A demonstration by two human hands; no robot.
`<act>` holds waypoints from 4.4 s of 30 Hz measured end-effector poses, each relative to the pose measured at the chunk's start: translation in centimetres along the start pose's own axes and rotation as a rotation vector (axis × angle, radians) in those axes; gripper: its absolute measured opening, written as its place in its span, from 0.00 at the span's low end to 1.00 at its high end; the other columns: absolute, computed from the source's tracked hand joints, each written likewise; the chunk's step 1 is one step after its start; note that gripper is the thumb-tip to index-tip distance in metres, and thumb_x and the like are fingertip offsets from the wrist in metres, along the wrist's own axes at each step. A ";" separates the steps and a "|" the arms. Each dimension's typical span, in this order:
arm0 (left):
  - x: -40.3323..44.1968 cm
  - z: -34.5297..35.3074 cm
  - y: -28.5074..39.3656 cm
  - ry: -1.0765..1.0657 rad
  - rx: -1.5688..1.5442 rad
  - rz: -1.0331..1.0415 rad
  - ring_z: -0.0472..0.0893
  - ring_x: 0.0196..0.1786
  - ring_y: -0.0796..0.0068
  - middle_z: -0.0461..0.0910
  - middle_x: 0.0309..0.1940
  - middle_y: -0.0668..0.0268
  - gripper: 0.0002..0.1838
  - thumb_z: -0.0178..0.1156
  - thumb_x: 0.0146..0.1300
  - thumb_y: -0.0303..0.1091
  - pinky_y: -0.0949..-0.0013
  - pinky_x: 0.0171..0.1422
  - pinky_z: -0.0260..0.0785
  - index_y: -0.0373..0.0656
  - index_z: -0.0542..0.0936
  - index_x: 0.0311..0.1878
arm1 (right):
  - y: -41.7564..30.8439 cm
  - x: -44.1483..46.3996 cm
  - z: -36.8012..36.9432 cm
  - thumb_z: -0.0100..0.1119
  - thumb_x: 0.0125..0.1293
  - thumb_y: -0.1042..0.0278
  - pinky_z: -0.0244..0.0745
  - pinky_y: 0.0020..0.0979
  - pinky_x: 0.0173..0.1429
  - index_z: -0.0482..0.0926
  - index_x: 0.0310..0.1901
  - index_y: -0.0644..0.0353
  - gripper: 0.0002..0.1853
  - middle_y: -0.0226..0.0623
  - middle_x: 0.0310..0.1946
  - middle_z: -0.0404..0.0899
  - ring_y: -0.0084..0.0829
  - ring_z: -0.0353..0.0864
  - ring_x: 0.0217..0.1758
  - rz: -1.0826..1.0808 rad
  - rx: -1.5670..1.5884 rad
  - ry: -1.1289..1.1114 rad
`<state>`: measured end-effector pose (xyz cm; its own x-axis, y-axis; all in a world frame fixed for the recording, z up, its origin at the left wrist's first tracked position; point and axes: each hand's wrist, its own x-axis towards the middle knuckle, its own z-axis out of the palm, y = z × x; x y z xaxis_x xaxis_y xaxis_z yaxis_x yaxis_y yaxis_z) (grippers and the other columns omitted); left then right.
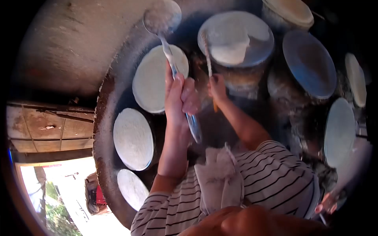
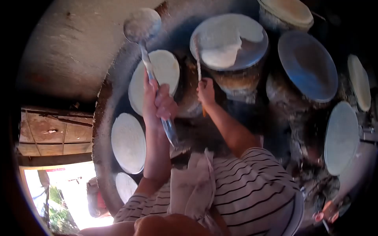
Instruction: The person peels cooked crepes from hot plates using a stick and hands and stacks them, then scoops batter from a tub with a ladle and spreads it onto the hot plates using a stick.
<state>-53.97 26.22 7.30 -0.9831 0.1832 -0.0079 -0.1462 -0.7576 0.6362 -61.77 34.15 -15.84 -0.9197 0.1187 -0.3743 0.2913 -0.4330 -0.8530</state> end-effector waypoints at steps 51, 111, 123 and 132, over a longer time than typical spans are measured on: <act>20.3 5.9 -16.4 0.110 -0.426 -0.660 0.61 0.17 0.90 0.60 0.19 0.78 0.03 0.49 0.70 0.34 0.83 0.19 0.57 0.57 0.68 0.43 | -21.1 3.9 -31.1 0.47 0.64 0.68 0.72 0.49 0.33 0.74 0.55 0.50 0.17 0.47 0.23 0.78 0.49 0.80 0.29 -0.621 -1.362 0.220; 25.5 19.5 -45.7 -0.393 1.128 -0.446 0.61 0.11 0.81 0.62 0.15 0.72 0.31 0.51 0.68 0.32 0.73 0.12 0.56 0.56 0.56 0.72 | -22.5 -9.9 -46.7 0.49 0.53 0.79 0.74 0.38 0.50 0.80 0.45 0.59 0.17 0.37 0.43 0.76 0.41 0.74 0.48 -0.519 -1.025 1.026; 22.1 14.9 -38.9 -0.194 1.259 -0.306 0.62 0.09 0.80 0.67 0.15 0.69 0.28 0.52 0.67 0.33 0.72 0.12 0.55 0.53 0.62 0.70 | -24.6 -7.7 -49.8 0.52 0.50 0.79 0.74 0.36 0.47 0.82 0.43 0.54 0.18 0.31 0.40 0.78 0.40 0.74 0.47 -0.565 -1.238 0.904; 17.8 16.4 -37.3 0.030 1.180 0.074 0.74 0.59 0.72 0.71 0.62 0.58 0.26 0.52 0.66 0.30 0.70 0.61 0.64 0.40 0.63 0.68 | -28.3 2.6 -49.4 0.53 0.49 0.78 0.73 0.39 0.52 0.81 0.41 0.57 0.16 0.39 0.42 0.77 0.44 0.74 0.48 -0.709 -1.298 0.355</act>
<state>-64.16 67.97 -3.93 -0.9894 0.1364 0.0505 0.0879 0.2844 0.9547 -59.45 90.84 -10.66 -0.9110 0.2422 0.3337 0.0270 0.8426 -0.5378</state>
